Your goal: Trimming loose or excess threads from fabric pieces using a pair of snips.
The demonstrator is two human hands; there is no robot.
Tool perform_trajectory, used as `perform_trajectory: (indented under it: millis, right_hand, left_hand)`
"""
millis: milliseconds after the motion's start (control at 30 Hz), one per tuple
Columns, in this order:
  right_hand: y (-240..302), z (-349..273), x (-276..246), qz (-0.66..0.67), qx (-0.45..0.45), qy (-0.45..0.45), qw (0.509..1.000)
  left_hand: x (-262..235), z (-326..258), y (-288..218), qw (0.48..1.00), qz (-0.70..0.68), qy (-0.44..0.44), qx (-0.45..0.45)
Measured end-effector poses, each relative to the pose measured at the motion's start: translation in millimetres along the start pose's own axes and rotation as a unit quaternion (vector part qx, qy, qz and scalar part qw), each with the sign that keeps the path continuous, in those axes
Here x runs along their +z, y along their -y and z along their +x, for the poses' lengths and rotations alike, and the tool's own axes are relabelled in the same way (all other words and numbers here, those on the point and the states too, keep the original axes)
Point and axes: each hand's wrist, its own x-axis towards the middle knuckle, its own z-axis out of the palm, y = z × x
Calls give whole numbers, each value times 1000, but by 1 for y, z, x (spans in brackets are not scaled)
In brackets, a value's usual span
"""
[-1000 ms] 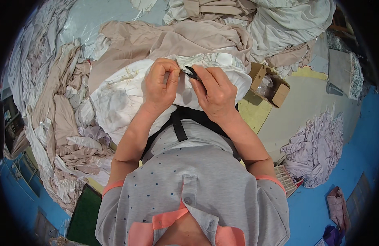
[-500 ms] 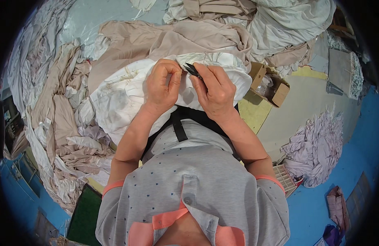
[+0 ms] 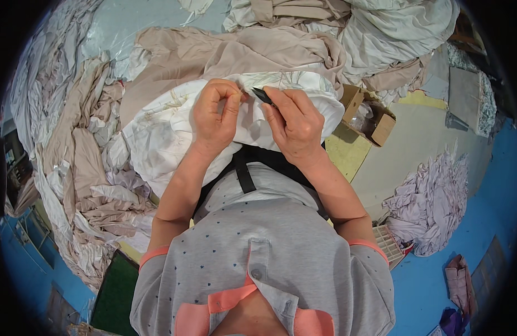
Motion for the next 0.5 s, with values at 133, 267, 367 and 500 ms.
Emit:
perform_trajectory:
  millis: [133,267,367,500]
  right_hand:
    - [-1,-1,1,-18,-47,4,999]
    - [5,4,2,-64,-47,36,996]
    - [6,8,1,-81,-64,34,994]
    - [6,9,3,-93,-80,41,992]
  left_hand:
    - [-4,-3,4,998,-40,-7,-50]
    - [-6,-3,1,998,-37,6,-56]
    - [-6,-3,-1,998,-34,9,-55]
    - [-7,-3,0,1000,-16,6,-25]
